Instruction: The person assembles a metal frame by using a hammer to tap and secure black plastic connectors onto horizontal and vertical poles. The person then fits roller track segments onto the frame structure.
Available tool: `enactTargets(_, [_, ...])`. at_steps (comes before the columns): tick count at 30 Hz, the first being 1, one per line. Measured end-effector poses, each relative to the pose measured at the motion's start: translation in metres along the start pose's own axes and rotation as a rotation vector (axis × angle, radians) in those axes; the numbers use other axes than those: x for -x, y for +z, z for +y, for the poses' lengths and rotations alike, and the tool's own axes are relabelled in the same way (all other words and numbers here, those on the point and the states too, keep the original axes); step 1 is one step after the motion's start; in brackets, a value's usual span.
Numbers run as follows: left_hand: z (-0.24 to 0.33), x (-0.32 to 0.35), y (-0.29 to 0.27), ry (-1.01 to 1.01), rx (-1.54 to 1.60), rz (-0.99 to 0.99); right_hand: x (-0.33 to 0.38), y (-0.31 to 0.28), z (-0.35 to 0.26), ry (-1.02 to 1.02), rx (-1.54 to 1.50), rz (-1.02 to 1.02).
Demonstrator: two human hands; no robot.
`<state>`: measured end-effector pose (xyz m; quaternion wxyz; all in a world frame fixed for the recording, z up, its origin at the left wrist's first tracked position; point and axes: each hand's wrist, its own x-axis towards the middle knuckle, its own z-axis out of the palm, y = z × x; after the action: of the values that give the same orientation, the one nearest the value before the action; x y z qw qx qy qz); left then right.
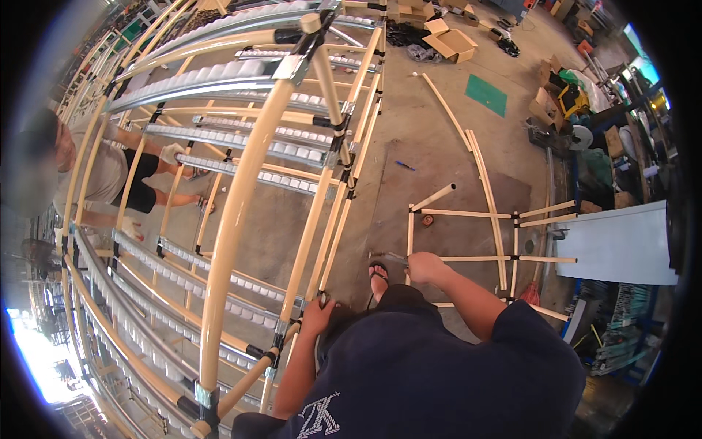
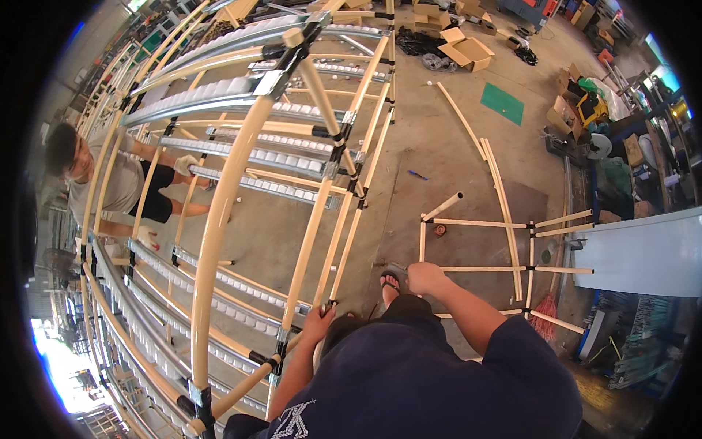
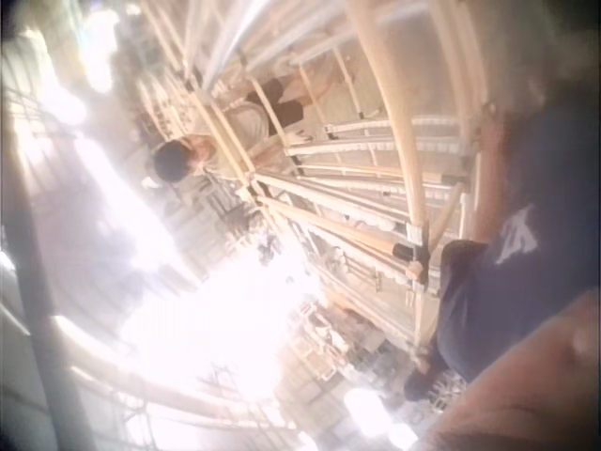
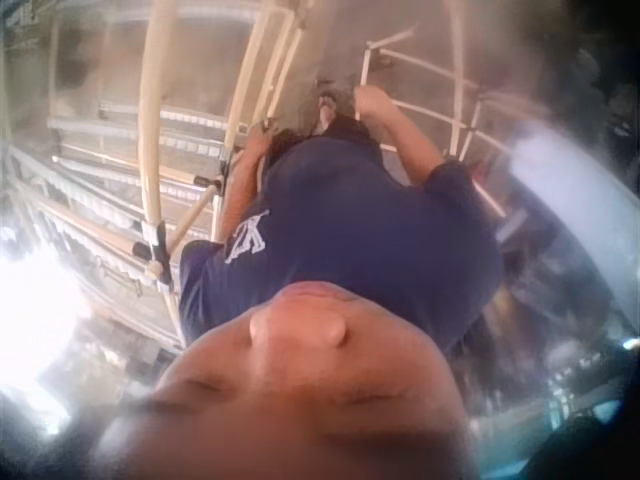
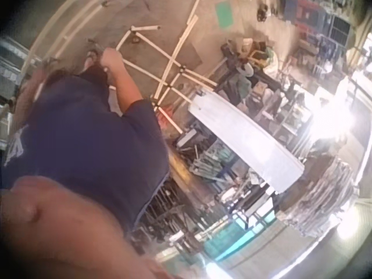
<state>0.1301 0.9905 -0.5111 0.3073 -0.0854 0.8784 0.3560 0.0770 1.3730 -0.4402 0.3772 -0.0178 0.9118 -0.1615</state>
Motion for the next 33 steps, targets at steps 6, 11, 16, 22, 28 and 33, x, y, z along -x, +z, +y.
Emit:
enactTargets(6, [0.170, -0.045, -0.055, 0.245, 0.201, 0.177, -0.002, -0.064, 0.013, 0.092, -0.499, 0.327])
enactTargets(11, [0.231, -0.093, -0.094, 0.233, 0.380, 0.153, -0.027, -0.135, 0.005, -0.103, -0.867, 0.482])
enactTargets(16, [0.263, -0.129, -0.116, 0.276, 0.304, 0.120, -0.086, -0.216, -0.011, -0.255, -0.723, 0.702])
enactTargets(22, [0.315, -0.132, -0.140, 0.168, 0.324, -0.068, -0.146, -0.272, -0.005, -0.258, -1.010, 0.649])
enactTargets(28, [0.347, -0.160, -0.124, 0.157, 0.598, -0.150, -0.219, -0.298, 0.031, -0.073, -1.429, 0.450])
enactTargets(33, [0.402, -0.205, -0.103, 0.133, 0.528, -0.051, -0.273, -0.378, 0.095, -0.065, -1.309, 0.435])
